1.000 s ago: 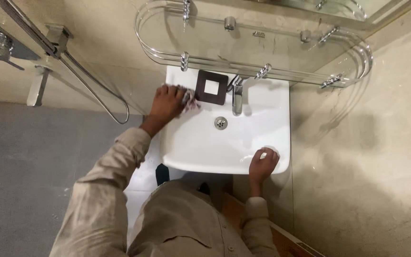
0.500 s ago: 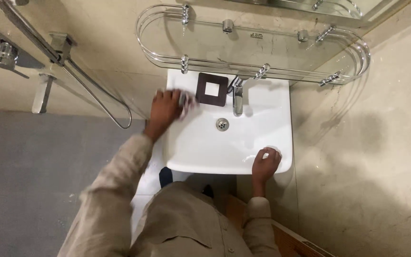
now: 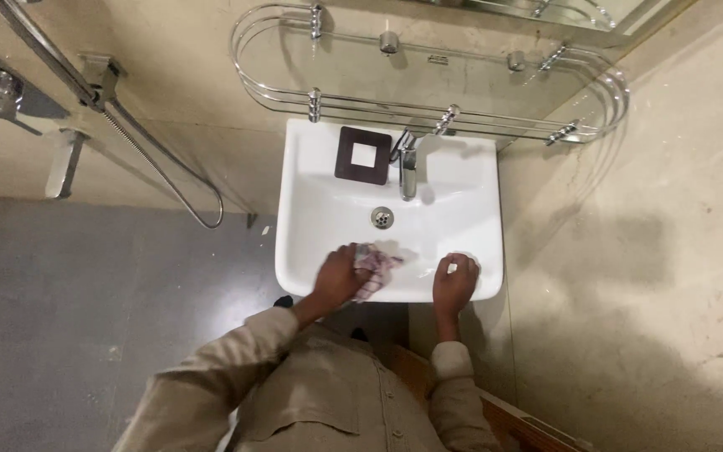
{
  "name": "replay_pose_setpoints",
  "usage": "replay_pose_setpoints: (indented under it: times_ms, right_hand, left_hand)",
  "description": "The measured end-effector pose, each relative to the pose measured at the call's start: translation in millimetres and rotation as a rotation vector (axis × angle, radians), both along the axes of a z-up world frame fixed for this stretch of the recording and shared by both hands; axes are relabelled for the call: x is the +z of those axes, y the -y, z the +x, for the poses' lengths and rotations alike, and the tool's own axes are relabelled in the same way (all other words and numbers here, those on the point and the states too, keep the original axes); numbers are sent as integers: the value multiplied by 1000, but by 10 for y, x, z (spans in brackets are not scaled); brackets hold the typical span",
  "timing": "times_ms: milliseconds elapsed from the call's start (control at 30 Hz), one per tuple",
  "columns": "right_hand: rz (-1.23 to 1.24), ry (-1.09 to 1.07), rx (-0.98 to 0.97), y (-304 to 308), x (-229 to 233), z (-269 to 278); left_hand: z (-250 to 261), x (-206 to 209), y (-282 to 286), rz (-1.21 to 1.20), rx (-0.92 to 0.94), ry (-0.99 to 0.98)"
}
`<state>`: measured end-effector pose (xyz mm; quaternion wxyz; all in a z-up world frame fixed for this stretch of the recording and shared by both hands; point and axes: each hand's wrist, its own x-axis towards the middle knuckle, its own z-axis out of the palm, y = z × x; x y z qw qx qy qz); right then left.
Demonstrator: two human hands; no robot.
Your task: Cleaning a bathroom sink and faucet with a cloth.
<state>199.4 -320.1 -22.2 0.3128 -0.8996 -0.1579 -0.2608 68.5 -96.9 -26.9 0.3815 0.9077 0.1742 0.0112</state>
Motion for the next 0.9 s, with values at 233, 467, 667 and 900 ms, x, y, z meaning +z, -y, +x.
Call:
replay_pose_setpoints:
  times_ms: [233,467,667,900]
  right_hand:
    - [133,-245,170,-36,1,36]
    - [137,-1116,672,-972,-432,-379]
    - [-187,-410,873,-2035,-104,-1155]
    - [-20,-497,953,-1321,56,-887]
  left_hand:
    - [587,-89,474,-282,-57,111]
    - [-223,-14,-354,195,-101,314]
    - [-728,657,-925,74,338,377]
    - [-205,341,-1082,247,174,379]
